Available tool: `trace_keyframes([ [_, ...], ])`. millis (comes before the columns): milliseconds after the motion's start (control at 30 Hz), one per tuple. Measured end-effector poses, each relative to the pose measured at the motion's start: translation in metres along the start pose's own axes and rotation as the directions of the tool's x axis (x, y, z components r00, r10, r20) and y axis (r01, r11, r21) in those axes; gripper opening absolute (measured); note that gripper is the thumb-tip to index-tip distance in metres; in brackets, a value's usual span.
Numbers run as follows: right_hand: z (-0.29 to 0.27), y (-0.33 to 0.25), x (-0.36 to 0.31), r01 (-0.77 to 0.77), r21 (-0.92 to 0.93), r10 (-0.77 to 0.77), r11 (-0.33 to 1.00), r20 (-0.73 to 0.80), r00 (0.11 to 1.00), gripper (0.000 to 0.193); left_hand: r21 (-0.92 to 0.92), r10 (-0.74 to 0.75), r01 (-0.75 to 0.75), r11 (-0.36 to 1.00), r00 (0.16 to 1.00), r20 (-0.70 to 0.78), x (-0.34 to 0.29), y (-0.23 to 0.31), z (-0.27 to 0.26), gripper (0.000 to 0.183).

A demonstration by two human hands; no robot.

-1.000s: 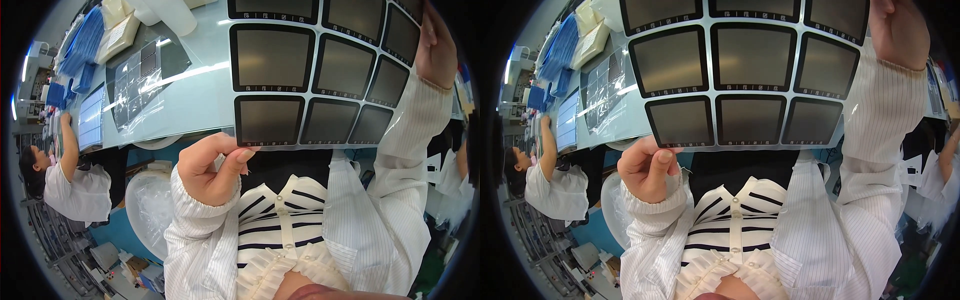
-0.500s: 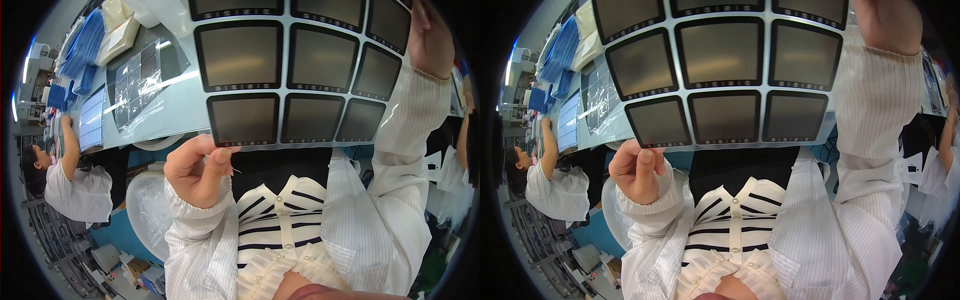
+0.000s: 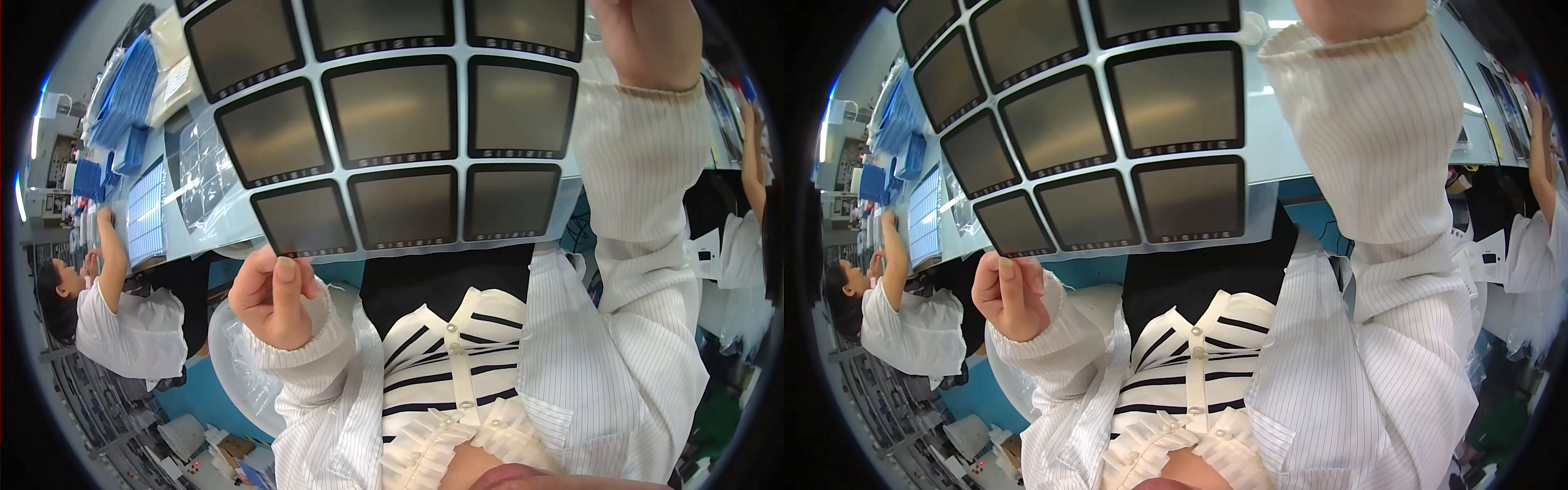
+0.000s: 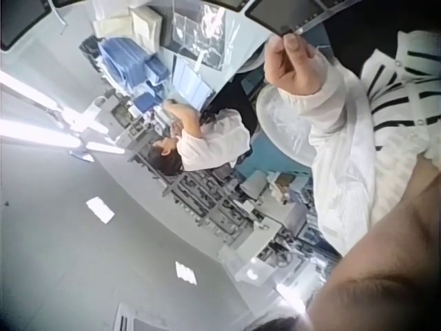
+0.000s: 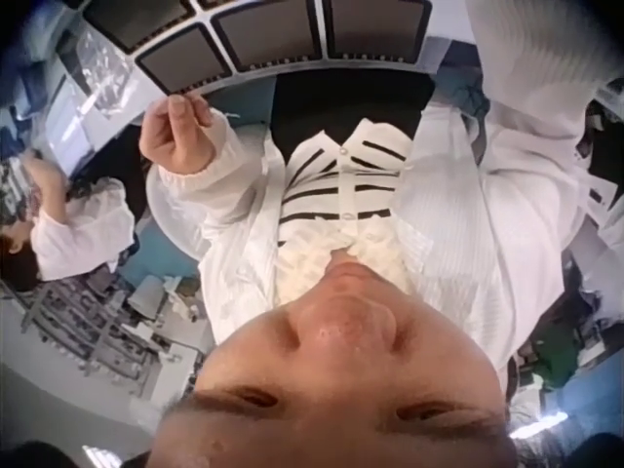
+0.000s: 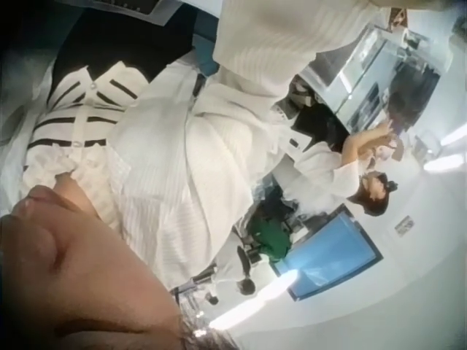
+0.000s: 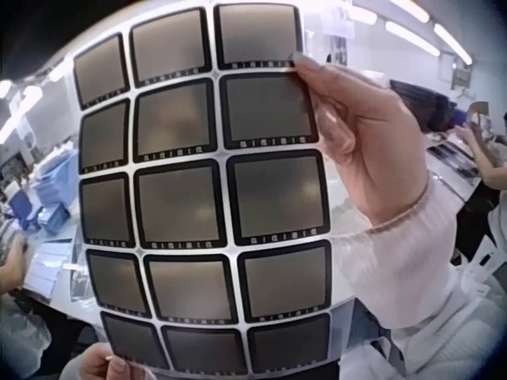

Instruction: The recorder is inspecting and cleaning individual solar cell panels using a wipe and cleaning solution.

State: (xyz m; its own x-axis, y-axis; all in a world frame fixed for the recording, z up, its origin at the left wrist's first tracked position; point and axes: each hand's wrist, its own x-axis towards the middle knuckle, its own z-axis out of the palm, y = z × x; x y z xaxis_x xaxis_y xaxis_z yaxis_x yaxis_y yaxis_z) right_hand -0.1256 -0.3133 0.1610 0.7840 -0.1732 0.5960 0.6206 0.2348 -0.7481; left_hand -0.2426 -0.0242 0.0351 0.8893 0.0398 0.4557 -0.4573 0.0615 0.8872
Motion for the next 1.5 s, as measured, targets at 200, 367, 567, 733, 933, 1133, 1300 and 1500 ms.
trace_keyframes([
  [200,0.007,0.007,-0.002,0.024,0.056,-0.029,0.998,0.078,0.997,0.018,0.02,0.014,-0.014,1.0,1.0,-0.008,-0.002,-0.006,-0.012,0.011],
  [367,0.009,0.005,-0.003,-0.016,0.014,0.015,1.0,0.064,0.998,0.018,-0.103,-0.052,0.058,0.993,0.997,0.057,-0.002,-0.003,-0.013,0.024],
  [567,0.018,0.031,-0.016,-0.279,0.002,0.278,0.96,-0.049,0.959,0.018,-0.236,-0.23,0.242,0.941,0.97,0.079,-0.003,-0.006,-0.012,0.064],
  [733,-0.048,0.068,-0.025,-0.406,-0.059,0.41,0.912,0.135,0.902,0.028,-0.134,-0.399,0.391,0.91,0.917,-0.032,-0.003,-0.015,0.008,0.037],
  [933,-0.06,0.083,-0.036,-0.482,-0.109,0.48,0.87,-0.04,0.876,0.025,-0.143,-0.474,0.5,0.854,0.862,0.178,0.003,-0.013,0.001,0.041],
  [1133,-0.081,0.109,-0.035,-0.643,-0.179,0.656,0.744,0.013,0.755,0.023,-0.263,-0.525,0.62,0.739,0.775,0.351,0.009,-0.019,-0.006,0.047],
  [1300,-0.082,0.127,-0.039,-0.735,-0.266,0.768,0.624,0.034,0.64,0.022,-0.301,-0.575,0.71,0.637,0.697,0.428,0.007,-0.028,-0.016,0.05],
  [1500,-0.077,0.141,-0.051,-0.766,-0.272,0.808,0.582,0.091,0.582,0.018,-0.221,-0.665,0.771,0.597,0.63,0.401,-0.001,-0.034,-0.025,0.051],
])
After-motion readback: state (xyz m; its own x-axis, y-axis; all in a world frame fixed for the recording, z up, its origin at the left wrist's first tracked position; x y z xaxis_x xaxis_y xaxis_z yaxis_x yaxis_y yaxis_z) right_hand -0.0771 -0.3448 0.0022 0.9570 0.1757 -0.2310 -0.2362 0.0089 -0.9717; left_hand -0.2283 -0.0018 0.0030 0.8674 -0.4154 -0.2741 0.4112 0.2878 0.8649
